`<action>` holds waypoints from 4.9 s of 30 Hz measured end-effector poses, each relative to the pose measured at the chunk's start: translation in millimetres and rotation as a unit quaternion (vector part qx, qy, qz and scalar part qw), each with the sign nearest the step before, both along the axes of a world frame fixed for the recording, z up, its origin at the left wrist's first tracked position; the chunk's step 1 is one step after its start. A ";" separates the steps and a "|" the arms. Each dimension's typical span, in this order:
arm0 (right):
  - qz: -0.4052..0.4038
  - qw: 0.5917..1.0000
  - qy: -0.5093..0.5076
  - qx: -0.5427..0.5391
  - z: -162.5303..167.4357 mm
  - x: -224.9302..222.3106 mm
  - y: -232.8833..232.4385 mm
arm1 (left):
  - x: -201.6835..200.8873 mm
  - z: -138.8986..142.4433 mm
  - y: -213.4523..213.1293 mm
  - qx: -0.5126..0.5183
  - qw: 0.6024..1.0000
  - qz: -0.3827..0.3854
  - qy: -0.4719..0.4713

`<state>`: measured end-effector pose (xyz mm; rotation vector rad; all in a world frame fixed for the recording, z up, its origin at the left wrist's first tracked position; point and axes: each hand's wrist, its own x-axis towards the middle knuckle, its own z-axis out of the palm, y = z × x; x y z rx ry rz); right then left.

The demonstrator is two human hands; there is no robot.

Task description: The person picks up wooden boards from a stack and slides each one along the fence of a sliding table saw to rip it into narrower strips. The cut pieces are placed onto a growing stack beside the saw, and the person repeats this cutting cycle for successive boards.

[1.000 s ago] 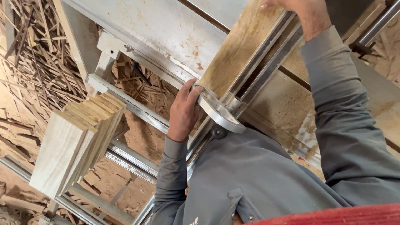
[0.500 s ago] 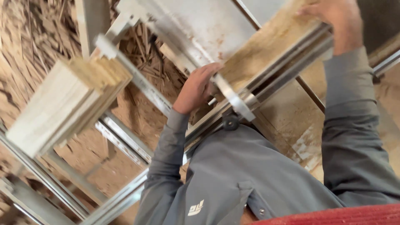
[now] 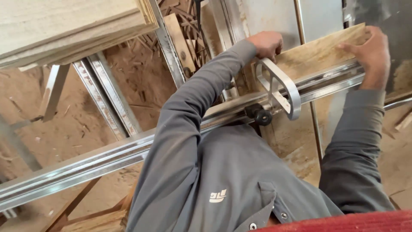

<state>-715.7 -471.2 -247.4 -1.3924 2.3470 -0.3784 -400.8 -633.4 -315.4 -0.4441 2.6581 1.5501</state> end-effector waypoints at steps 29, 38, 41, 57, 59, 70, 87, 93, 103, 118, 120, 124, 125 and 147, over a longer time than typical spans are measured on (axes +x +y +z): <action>0.146 0.951 0.149 -0.228 28.1 209.1 57.6 | -75.0 14.0 18.1 -0.153 0.960 -0.151 -0.182; 0.142 0.948 0.145 -0.244 30.3 201.3 67.4 | -74.4 9.7 21.9 -0.183 0.956 -0.158 -0.169; 0.140 0.947 0.148 -0.247 30.6 200.3 70.3 | -72.7 13.5 22.9 -0.187 0.953 -0.163 -0.175; 0.135 0.932 0.158 -0.297 36.4 215.1 90.3 | -68.5 0.6 26.2 -0.234 0.943 -0.177 -0.157; 0.145 0.931 0.155 -0.297 37.5 216.4 90.4 | -66.2 1.6 26.4 -0.234 0.945 -0.170 -0.151; 0.138 0.931 0.155 -0.301 42.8 215.2 89.1 | -62.8 8.4 28.3 -0.234 0.946 -0.147 -0.172; 0.094 0.935 0.116 -0.322 35.1 205.5 88.3 | -80.0 5.6 28.9 -0.044 0.987 -0.049 -0.147; -0.161 0.850 -0.143 -0.481 -3.6 189.3 91.3 | -79.5 19.2 17.5 0.239 0.963 0.033 -0.122; -0.128 0.897 -0.253 -0.338 55.7 91.6 86.3 | -91.2 121.1 11.7 0.231 0.928 -0.047 0.290; 0.085 0.972 0.107 -0.191 34.6 37.6 75.0 | -43.3 33.2 16.9 0.446 0.894 0.007 0.046; 0.013 0.976 0.083 -0.202 24.8 14.0 66.0 | -39.4 16.6 18.8 0.448 0.894 0.011 0.014; -0.094 0.991 -0.062 -0.070 7.8 -14.4 39.0 | -38.2 -4.4 21.7 0.306 0.944 -0.046 0.114; -0.106 0.989 -0.077 -0.064 6.0 -18.3 35.3 | -38.3 -6.3 21.7 0.269 0.954 -0.055 0.117; -0.068 0.995 -0.077 0.018 -16.7 -17.1 25.7 | -49.8 -7.0 8.8 -0.119 0.992 -0.046 -0.004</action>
